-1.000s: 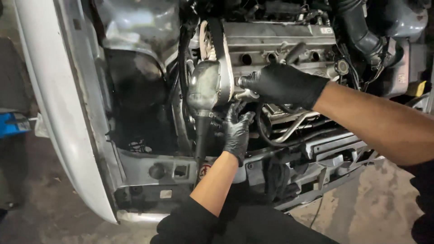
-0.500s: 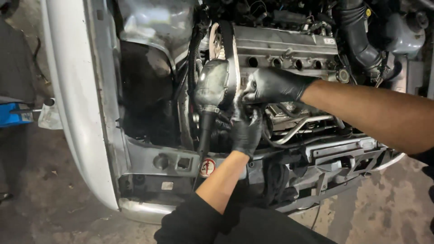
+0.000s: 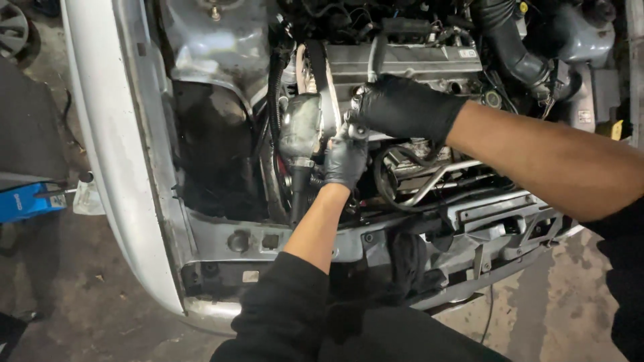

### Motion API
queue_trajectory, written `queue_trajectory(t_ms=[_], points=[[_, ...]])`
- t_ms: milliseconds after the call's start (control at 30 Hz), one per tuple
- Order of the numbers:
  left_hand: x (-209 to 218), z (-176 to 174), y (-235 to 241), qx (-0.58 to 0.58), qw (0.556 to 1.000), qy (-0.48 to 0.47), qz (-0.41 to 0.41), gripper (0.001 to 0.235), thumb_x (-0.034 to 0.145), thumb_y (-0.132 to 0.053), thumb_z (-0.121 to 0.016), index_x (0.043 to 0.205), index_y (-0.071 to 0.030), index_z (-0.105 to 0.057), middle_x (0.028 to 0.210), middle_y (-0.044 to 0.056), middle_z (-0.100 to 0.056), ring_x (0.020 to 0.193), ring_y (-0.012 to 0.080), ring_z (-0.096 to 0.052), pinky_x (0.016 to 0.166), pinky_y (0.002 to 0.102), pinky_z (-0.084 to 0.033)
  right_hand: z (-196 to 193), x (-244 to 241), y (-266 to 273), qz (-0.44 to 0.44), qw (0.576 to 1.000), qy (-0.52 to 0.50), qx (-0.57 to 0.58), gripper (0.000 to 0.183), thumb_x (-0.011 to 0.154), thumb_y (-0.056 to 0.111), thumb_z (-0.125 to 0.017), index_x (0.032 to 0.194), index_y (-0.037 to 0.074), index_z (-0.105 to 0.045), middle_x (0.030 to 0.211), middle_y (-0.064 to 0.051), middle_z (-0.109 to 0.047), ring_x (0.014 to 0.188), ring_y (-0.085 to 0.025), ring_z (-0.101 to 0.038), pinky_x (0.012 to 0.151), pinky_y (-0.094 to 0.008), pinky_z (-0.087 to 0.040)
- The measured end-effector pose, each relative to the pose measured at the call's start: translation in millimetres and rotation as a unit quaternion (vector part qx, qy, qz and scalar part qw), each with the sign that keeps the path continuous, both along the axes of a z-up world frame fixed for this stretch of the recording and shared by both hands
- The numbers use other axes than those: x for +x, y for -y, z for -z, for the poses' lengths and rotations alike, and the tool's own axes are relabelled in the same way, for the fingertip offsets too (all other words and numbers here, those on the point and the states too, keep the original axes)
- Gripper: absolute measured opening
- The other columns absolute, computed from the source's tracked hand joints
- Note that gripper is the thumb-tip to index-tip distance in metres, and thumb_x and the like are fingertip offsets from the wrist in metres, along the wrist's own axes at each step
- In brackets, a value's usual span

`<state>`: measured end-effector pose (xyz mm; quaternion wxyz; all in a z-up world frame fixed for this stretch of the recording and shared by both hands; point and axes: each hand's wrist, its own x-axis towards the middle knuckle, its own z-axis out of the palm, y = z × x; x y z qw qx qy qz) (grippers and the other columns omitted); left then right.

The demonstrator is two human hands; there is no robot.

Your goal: The person uses a ratchet to loosen and remove bolts from the valve cover of a car engine. They then use a flashlight to illuminate the engine bay while continuing to work on the components.

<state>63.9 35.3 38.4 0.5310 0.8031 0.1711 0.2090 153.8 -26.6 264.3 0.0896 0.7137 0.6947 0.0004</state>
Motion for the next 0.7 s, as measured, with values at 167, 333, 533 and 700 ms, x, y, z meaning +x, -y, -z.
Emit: queue_trajectory(t_ms=[167,333,533,700], points=[[-3,3,0,-0.038,0.997,0.056,0.033,0.023,0.091,-0.016,-0.069,0.112,-0.006,-0.070,0.093,0.017,-0.076,0.085,0.0356,-0.074,0.075,0.043,-0.059,15,-5,18,0.116,0.984,-0.053,-0.123,0.017,0.093,0.023,-0.064,0.099,0.010,-0.073,0.086,-0.016,-0.071,0.082,-0.034,-0.072,0.074,-0.047,-0.058],[9,24,7,-0.182,0.971,0.146,0.055,0.019,0.099,-0.011,-0.060,0.115,-0.005,-0.068,0.103,0.009,-0.075,0.090,0.0234,-0.072,0.080,0.034,-0.059,12,-22,17,0.059,0.996,0.013,-0.064,0.021,0.088,0.018,-0.062,0.106,0.010,-0.070,0.084,-0.014,-0.073,0.079,-0.034,-0.074,0.072,-0.048,-0.060],[41,102,21,-0.725,0.667,0.163,0.046,0.015,0.098,-0.016,-0.059,0.104,-0.006,-0.068,0.096,0.005,-0.072,0.085,0.0164,-0.068,0.075,0.033,-0.058,2,-23,9,-0.012,0.991,-0.009,0.130,0.020,0.085,0.016,-0.060,0.102,0.009,-0.067,0.090,-0.017,-0.072,0.082,-0.037,-0.073,0.068,-0.048,-0.059],[15,27,-2,-0.243,0.951,0.177,0.065,0.012,0.091,-0.016,-0.066,0.099,-0.007,-0.068,0.092,0.007,-0.074,0.082,0.0201,-0.071,0.071,0.036,-0.057,-5,-26,-1,0.161,0.981,-0.023,-0.103,0.021,0.089,0.028,-0.066,0.102,0.012,-0.071,0.086,-0.014,-0.073,0.079,-0.034,-0.073,0.068,-0.047,-0.059]])
